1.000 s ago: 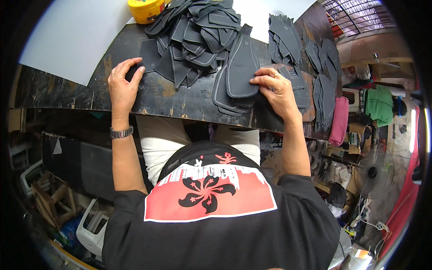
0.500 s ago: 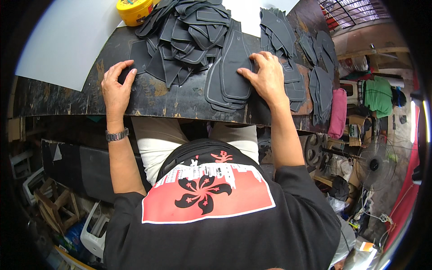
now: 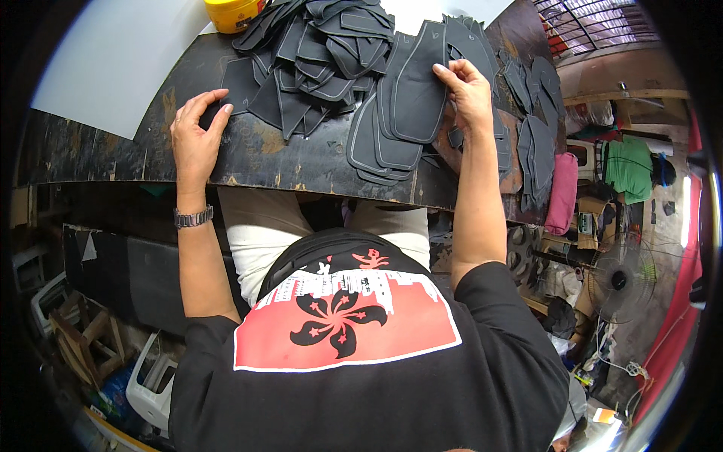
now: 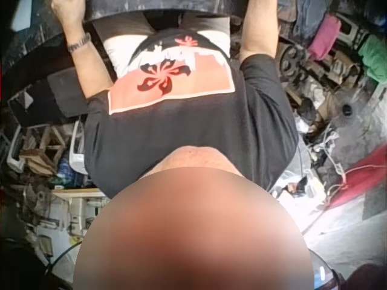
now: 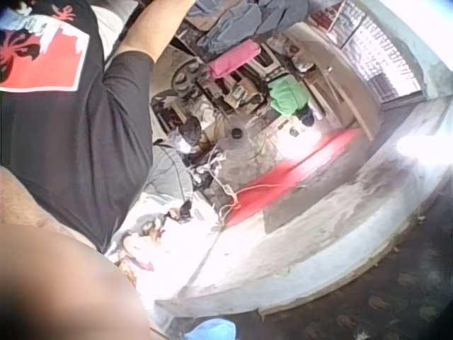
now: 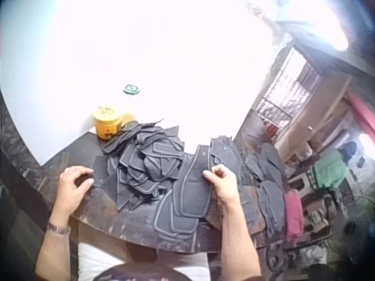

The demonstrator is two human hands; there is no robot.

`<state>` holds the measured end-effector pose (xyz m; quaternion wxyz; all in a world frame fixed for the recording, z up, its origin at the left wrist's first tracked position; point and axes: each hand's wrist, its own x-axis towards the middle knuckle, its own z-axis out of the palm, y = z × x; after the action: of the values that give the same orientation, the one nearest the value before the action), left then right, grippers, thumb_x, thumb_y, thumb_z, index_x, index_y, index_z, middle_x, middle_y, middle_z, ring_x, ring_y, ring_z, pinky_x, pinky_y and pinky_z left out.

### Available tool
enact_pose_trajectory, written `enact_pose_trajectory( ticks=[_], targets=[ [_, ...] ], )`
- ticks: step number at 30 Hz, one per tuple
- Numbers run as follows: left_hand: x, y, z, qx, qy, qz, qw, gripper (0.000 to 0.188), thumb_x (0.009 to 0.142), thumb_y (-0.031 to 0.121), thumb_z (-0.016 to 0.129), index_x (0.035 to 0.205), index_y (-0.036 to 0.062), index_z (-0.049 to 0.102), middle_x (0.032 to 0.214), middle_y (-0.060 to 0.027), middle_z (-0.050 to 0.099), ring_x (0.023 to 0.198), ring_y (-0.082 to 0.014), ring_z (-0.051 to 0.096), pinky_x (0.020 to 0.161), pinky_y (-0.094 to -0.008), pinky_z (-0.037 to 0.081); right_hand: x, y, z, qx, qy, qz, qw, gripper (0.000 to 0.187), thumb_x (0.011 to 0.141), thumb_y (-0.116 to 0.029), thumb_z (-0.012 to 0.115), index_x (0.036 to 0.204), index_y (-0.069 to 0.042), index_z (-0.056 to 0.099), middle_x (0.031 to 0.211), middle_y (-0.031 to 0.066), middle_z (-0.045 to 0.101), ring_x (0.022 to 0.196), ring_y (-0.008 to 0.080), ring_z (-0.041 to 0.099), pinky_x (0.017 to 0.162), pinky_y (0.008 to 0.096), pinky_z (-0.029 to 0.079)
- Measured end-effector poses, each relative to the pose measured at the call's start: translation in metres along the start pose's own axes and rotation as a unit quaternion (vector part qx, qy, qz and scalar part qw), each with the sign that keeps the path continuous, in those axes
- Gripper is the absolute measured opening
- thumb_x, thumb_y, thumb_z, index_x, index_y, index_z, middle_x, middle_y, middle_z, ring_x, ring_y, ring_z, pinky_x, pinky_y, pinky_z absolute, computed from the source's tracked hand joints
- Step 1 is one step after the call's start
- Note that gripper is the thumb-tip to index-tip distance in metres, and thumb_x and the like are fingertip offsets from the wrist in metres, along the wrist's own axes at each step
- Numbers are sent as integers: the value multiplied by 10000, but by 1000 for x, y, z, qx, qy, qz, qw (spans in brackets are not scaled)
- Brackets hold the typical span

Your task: The person repeatedly picks up black leather pieces from a pile on a table, separates them, and places them into a growing stack. The person handles the pieces one at a time, occasionally adjusting the pile to access more items.

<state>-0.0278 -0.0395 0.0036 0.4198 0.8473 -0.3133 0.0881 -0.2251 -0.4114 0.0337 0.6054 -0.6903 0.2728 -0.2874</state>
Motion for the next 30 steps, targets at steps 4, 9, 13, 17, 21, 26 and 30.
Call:
enact_pose_trajectory(
  ticks=[4, 9, 13, 17, 21, 26, 30],
  targets=[
    [2, -1, 1, -11, 2, 6, 1000, 233, 873, 177, 759, 1096, 111, 754, 1110, -68, 732, 1070, -264, 660, 955, -386, 501, 13, 7, 2, -151, -53, 55, 986, 193, 784, -141, 858, 866, -47, 710, 750, -43, 614, 670, 52, 519, 615, 216, 430],
    [1, -2, 0, -31, 8, -2, 999, 230, 870, 169, 757, 1091, 105, 757, 1094, -68, 737, 1062, -262, 663, 949, -378, 505, 6, -13, 15, -134, -24, -53, 989, 142, 774, -54, 821, 845, -37, 700, 775, -27, 632, 713, 64, 552, 657, 232, 461],
    [1, -2, -1, -39, -2, -1, 999, 227, 864, 171, 761, 1079, 100, 759, 1074, -74, 742, 1048, -261, 668, 943, -376, 506, -22, -60, -11, 7, -2, -178, 984, 170, 830, -11, 797, 951, -39, 680, 860, -12, 653, 764, 57, 591, 679, 195, 464],
    [2, -1, 1, -24, -1, 14, 1000, 222, 855, 174, 763, 1064, 98, 759, 1069, -76, 740, 1036, -266, 670, 938, -382, 506, -41, -72, -25, 148, -10, -129, 980, 214, 855, 49, 751, 1027, -30, 650, 927, 18, 672, 825, 92, 636, 773, 222, 521],
    [1, -1, -1, -27, 0, 26, 999, 225, 858, 198, 756, 1066, 111, 748, 1083, -66, 733, 1069, -274, 650, 980, -397, 469, -61, -35, 9, -17, 7, 1, 1000, 408, 814, 45, 767, 1191, -15, 623, 979, 43, 643, 848, 115, 617, 782, 259, 532],
    [-2, 0, -1, 4, -11, 17, 1000, 237, 874, 234, 742, 1088, 132, 739, 1130, -36, 714, 1126, -259, 617, 1023, -406, 408, -73, -29, 28, -431, -41, -239, 869, 490, 802, -59, 781, 1268, -87, 632, 1007, 148, 672, 878, 254, 682, 780, 332, 546],
    [-1, 1, 1, 5, -12, 22, 1000, 230, 872, 225, 740, 1082, 132, 739, 1122, -37, 712, 1120, -258, 615, 1014, -405, 409, -40, -53, 36, -344, -123, -192, 911, 253, 858, -86, 759, 1097, -16, 714, 921, 110, 720, 831, 174, 684, 754, 299, 541]
  ],
)
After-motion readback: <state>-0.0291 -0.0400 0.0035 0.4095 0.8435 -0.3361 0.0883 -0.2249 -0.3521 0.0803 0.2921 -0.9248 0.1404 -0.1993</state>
